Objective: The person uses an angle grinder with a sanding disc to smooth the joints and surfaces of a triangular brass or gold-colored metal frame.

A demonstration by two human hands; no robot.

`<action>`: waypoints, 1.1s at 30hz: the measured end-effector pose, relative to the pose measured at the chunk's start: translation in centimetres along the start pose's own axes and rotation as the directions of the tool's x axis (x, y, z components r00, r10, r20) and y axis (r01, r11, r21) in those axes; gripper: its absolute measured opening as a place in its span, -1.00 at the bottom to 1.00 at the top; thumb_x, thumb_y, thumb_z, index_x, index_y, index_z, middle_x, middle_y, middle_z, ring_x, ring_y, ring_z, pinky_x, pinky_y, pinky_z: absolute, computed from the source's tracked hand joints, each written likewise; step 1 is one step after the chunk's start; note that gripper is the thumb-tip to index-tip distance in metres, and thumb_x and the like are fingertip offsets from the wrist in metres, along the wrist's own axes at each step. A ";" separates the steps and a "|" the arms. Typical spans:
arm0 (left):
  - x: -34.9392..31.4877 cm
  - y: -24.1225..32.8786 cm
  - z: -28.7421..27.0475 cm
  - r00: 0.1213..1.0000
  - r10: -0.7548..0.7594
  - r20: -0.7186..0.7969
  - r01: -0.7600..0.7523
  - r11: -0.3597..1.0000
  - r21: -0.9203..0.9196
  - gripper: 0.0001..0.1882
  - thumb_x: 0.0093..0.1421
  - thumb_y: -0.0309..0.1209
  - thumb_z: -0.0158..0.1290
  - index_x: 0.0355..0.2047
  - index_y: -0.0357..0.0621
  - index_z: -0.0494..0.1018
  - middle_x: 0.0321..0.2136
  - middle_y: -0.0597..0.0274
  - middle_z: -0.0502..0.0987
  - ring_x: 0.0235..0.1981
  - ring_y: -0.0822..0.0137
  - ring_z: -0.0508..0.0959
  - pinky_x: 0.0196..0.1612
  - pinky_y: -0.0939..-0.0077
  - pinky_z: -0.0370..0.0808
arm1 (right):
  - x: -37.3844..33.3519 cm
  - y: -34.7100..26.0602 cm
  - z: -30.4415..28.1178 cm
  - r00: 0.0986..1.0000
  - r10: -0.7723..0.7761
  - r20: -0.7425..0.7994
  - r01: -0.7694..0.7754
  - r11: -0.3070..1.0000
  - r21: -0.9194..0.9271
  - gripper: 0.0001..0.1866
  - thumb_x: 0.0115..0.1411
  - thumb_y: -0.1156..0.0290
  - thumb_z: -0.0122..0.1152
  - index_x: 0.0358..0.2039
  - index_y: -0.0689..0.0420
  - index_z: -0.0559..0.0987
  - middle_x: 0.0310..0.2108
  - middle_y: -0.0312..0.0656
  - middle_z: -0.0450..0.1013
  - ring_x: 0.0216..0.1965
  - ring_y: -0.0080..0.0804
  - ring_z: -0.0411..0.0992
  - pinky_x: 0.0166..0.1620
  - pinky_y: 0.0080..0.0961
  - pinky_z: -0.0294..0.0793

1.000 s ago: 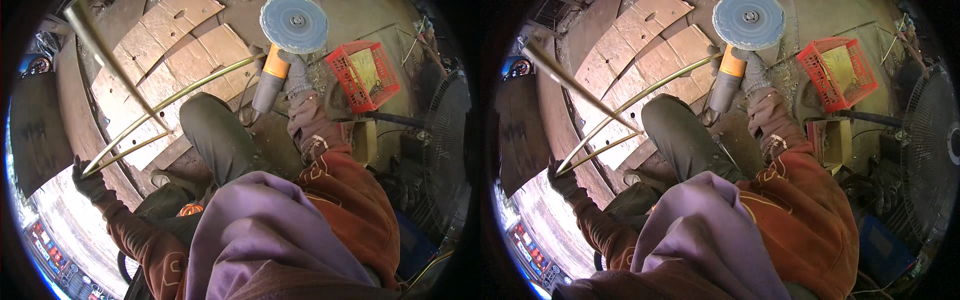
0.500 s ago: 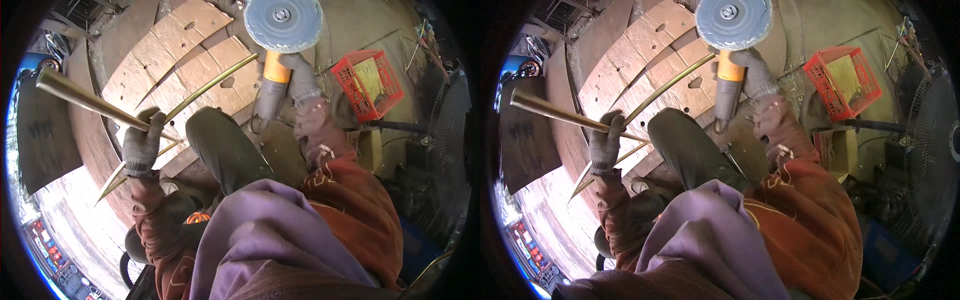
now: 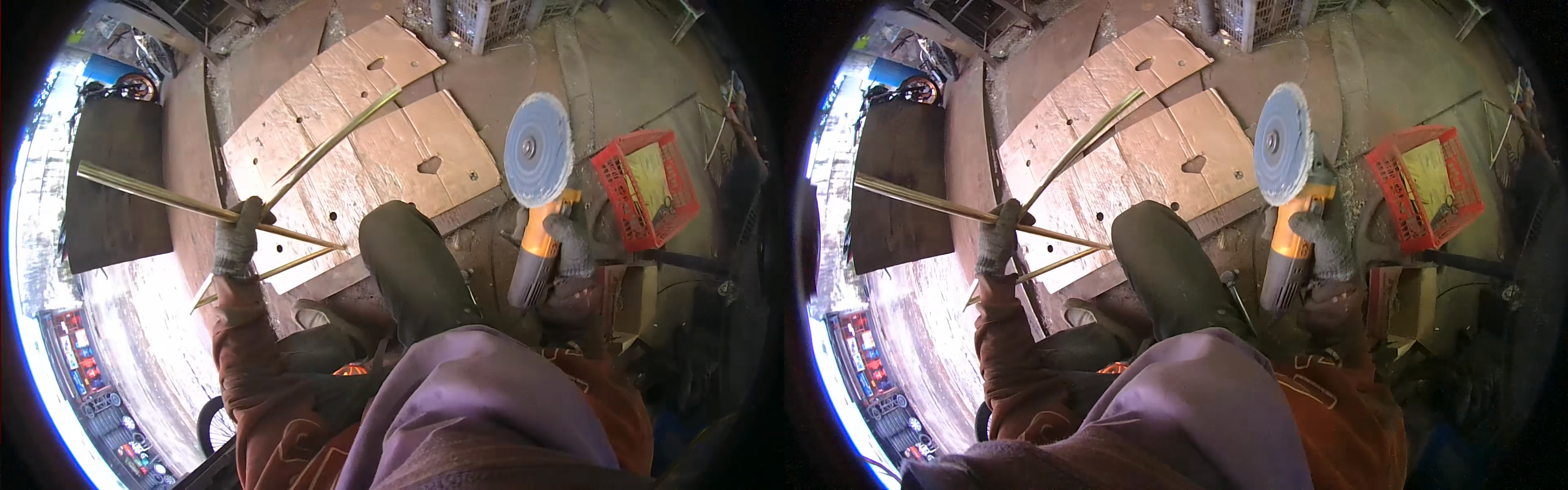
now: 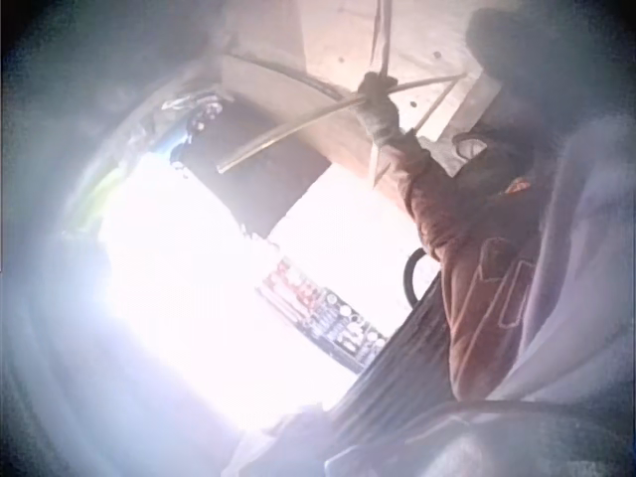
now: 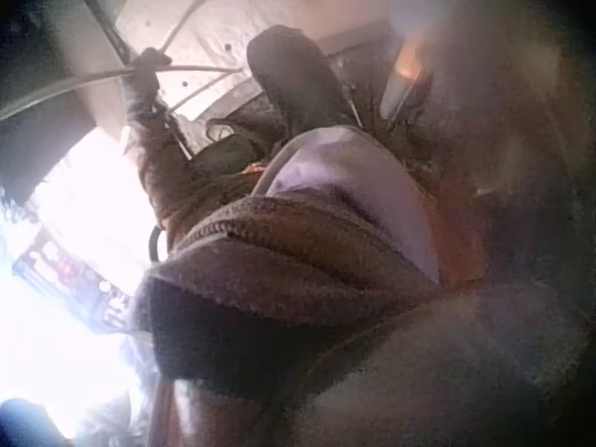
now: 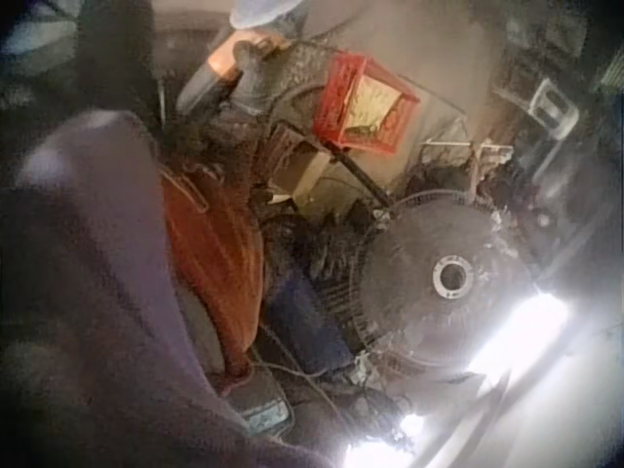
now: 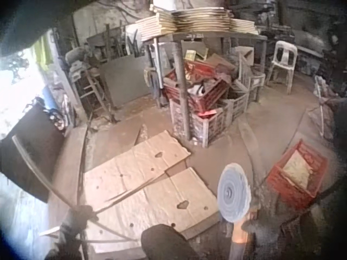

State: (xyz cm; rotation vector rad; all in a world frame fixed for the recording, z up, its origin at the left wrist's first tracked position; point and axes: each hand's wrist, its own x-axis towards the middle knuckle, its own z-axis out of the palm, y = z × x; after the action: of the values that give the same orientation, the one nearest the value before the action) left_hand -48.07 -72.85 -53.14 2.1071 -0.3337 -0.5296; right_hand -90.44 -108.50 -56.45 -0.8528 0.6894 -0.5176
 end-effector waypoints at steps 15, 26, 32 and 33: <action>-1.4 -4.2 -2.5 0.997 -0.012 -0.071 0.010 1.000 -0.026 -0.51 0.35 0.02 0.16 -0.30 -0.23 0.68 -0.49 0.18 0.68 -0.48 0.42 0.59 -0.31 0.44 0.51 | 4.7 4.0 4.1 0.987 -0.159 -0.010 0.154 0.970 -0.187 -0.29 0.11 0.29 0.45 0.22 0.18 0.34 -0.04 -0.10 0.49 -0.11 -0.32 0.54 -0.05 -0.35 0.62; -2.1 -2.2 -2.6 0.984 0.026 -0.177 -0.033 0.999 -0.034 -0.45 0.31 0.10 0.17 -0.45 -0.21 0.69 -0.59 0.22 0.64 -0.72 0.47 0.42 -0.61 0.49 0.36 | 7.9 3.3 20.1 0.627 -0.407 0.664 0.778 0.300 -0.551 -0.06 -0.07 0.15 0.64 0.27 -0.02 0.30 0.03 0.02 0.54 -0.10 0.11 0.62 -0.09 -0.10 0.67; -2.7 -3.8 -3.9 0.965 -0.129 -0.227 0.088 0.980 -0.179 -0.60 0.30 -0.14 0.27 -0.25 -0.35 0.63 -0.50 0.05 0.69 -0.47 0.30 0.65 -0.22 0.36 0.55 | 11.0 9.3 22.9 0.558 -0.512 0.653 0.830 0.358 -0.428 -0.04 -0.08 0.14 0.64 0.29 -0.03 0.29 0.07 -0.02 0.54 -0.09 0.12 0.61 -0.10 -0.09 0.67; -3.1 -4.0 -4.0 0.961 -0.142 -0.238 0.096 0.977 -0.192 -0.59 0.30 -0.15 0.27 -0.25 -0.36 0.62 -0.50 0.04 0.69 -0.47 0.29 0.65 -0.23 0.37 0.55 | 11.2 9.9 23.3 0.563 -0.503 0.656 0.826 0.373 -0.423 -0.04 -0.08 0.15 0.64 0.29 -0.02 0.29 0.07 -0.02 0.54 -0.09 0.12 0.61 -0.11 -0.09 0.67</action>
State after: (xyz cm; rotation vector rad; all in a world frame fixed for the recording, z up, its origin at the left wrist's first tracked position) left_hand -48.66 -66.44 -53.74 1.9983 -0.0128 -0.3431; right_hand -64.60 -98.69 -57.38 -1.9947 0.0190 -0.8021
